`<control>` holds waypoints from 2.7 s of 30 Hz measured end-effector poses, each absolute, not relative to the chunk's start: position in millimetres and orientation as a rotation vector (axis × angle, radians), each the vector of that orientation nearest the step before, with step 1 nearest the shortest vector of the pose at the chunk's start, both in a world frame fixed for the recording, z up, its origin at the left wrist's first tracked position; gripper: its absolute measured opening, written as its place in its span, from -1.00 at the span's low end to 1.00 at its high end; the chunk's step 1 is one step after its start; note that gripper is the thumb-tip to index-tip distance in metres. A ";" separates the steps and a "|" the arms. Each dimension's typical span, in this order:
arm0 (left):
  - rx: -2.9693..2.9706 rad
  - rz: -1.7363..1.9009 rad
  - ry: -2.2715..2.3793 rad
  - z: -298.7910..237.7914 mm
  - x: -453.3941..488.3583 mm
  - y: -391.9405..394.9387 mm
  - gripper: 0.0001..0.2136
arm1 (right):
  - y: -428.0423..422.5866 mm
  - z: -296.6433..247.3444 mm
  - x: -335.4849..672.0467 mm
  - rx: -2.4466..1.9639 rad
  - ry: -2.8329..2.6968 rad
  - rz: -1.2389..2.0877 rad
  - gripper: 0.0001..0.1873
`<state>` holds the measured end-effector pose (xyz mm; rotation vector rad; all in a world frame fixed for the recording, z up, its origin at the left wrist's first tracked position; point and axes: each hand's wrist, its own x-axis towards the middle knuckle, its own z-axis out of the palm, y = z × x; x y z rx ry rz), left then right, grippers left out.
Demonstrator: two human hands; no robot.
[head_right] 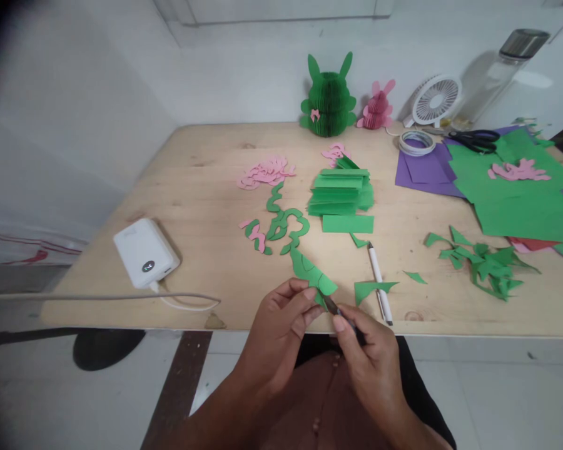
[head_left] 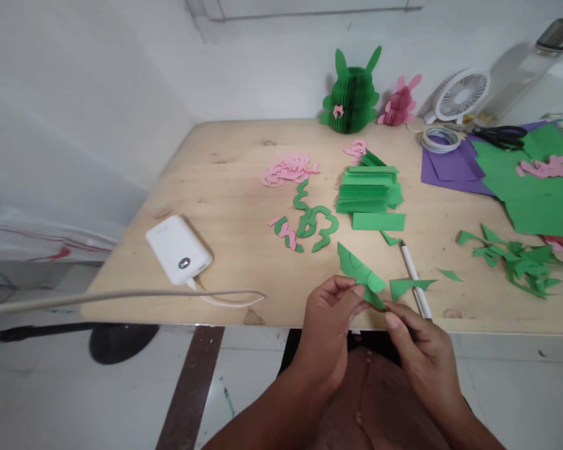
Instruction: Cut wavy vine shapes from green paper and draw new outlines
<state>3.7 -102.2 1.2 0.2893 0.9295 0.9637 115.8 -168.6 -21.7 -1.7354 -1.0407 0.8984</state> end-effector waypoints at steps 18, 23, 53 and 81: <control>0.306 0.995 0.959 7.6 11.1 -99.2 -0.85 | -164.4 -23.2 120.2 -1.687 -0.863 1.132 -0.51; 0.314 0.991 0.958 8.4 11.9 -98.2 -0.85 | -165.0 -29.2 120.7 -1.625 -0.770 1.236 -0.49; 0.311 1.021 1.032 6.2 12.9 -97.2 -0.83 | -167.0 -34.3 121.0 -1.620 -0.752 1.228 -0.51; 0.347 1.008 1.039 5.0 7.3 -94.8 -0.83 | -164.3 -33.9 120.4 -1.679 -0.783 1.205 -0.59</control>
